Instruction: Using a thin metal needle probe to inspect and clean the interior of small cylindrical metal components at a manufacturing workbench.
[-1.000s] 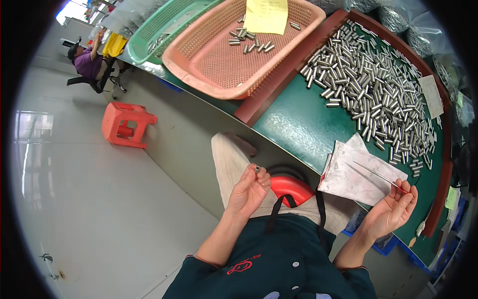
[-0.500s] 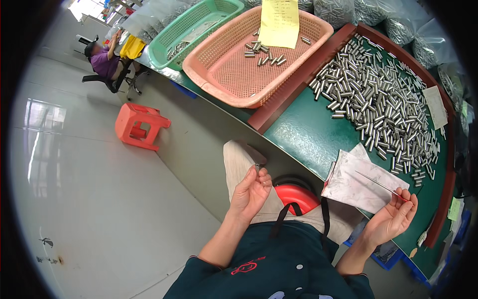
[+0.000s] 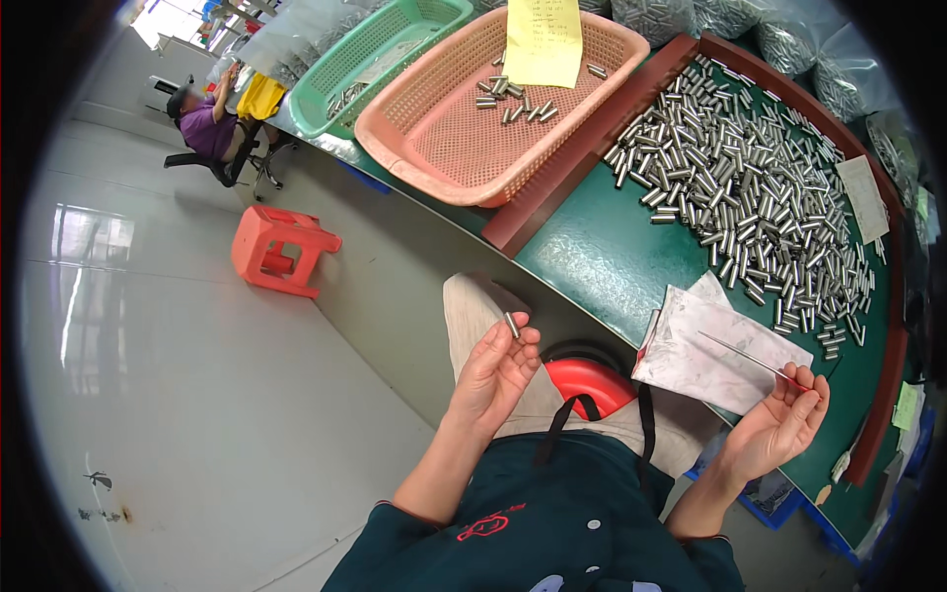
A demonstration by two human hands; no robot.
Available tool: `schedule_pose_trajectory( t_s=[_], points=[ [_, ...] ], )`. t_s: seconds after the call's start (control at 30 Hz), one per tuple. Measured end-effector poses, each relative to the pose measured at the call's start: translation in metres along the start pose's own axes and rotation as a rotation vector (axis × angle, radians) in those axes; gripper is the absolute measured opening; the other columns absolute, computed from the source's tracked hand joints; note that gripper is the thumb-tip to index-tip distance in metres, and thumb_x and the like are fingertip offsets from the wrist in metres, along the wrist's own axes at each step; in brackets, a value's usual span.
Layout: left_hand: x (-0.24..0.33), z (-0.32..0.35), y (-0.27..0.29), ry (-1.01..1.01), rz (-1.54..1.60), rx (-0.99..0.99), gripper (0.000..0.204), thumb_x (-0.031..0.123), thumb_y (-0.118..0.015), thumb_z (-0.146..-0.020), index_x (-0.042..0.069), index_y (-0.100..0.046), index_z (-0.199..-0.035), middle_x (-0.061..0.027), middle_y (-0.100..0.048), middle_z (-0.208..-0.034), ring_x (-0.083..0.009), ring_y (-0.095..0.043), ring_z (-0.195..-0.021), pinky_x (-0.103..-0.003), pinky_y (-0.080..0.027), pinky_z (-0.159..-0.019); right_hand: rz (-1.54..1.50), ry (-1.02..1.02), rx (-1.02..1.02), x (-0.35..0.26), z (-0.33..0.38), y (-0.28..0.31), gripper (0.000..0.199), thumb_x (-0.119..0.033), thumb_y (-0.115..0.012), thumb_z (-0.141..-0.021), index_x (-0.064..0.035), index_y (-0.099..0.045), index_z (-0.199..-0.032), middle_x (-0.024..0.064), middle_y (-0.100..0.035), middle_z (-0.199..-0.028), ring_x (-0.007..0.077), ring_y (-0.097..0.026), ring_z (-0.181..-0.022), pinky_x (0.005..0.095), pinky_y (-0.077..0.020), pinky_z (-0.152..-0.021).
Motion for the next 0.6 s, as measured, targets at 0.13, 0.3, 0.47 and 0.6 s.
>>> schedule_pose_trajectory(
  t_s=[0.13, 0.3, 0.47, 0.6],
  points=[
    [0.002, -0.001, -0.002, -0.028, -0.085, 0.0, 0.023, 0.018, -0.047, -0.089, 0.003, -0.048, -0.106, -0.0121, -0.058, -0.095, -0.0147, -0.057, -0.08, -0.026, -0.048, -0.074, 0.003, -0.002, 0.001, -0.001, 0.0, 0.0, 0.022, -0.013, -0.043, -0.09, 0.0023, -0.05, -0.104, 0.0131, -0.058, -0.095, 0.021, -0.056, -0.088, 0.0297, -0.0441, -0.081],
    [0.007, -0.001, -0.002, -0.1, -0.219, 0.011, 0.021, 0.018, -0.047, -0.089, 0.004, -0.048, -0.105, -0.0132, -0.057, -0.1, -0.0159, -0.057, -0.083, -0.029, -0.047, -0.076, 0.065, 0.01, 0.061, 0.001, 0.002, -0.001, 0.021, -0.014, -0.042, -0.091, -0.0002, -0.051, -0.104, 0.0117, -0.059, -0.092, 0.02, -0.057, -0.083, 0.0296, -0.0435, -0.077],
    [0.004, -0.003, -0.002, -0.157, -0.259, 0.058, 0.019, 0.017, -0.048, -0.089, 0.004, -0.051, -0.102, -0.0058, -0.054, -0.091, -0.0115, -0.051, -0.08, -0.026, -0.042, -0.075, 0.029, 0.03, 0.019, -0.002, 0.002, -0.002, 0.021, -0.013, -0.043, -0.09, 0.0009, -0.05, -0.104, 0.0119, -0.058, -0.093, 0.0205, -0.056, -0.085, 0.0299, -0.0441, -0.079],
    [0.001, -0.004, -0.005, -0.22, -0.347, 0.092, 0.017, 0.014, -0.05, -0.087, 0.003, -0.054, -0.1, -0.0007, -0.049, -0.081, -0.0088, -0.046, -0.074, -0.024, -0.039, -0.073, 0.08, 0.158, -0.132, -0.016, 0.028, -0.036, 0.017, -0.014, -0.043, -0.09, -0.0025, -0.049, -0.101, 0.0096, -0.057, -0.084, 0.0196, -0.053, -0.075, 0.0303, -0.0438, -0.072]
  ],
)
Point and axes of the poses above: each hand's wrist, its own z-axis away from the middle knuckle, its own y-axis out of the back of the hand, x = y × z, the point moved 4 cm from there along -z, towards the middle knuckle
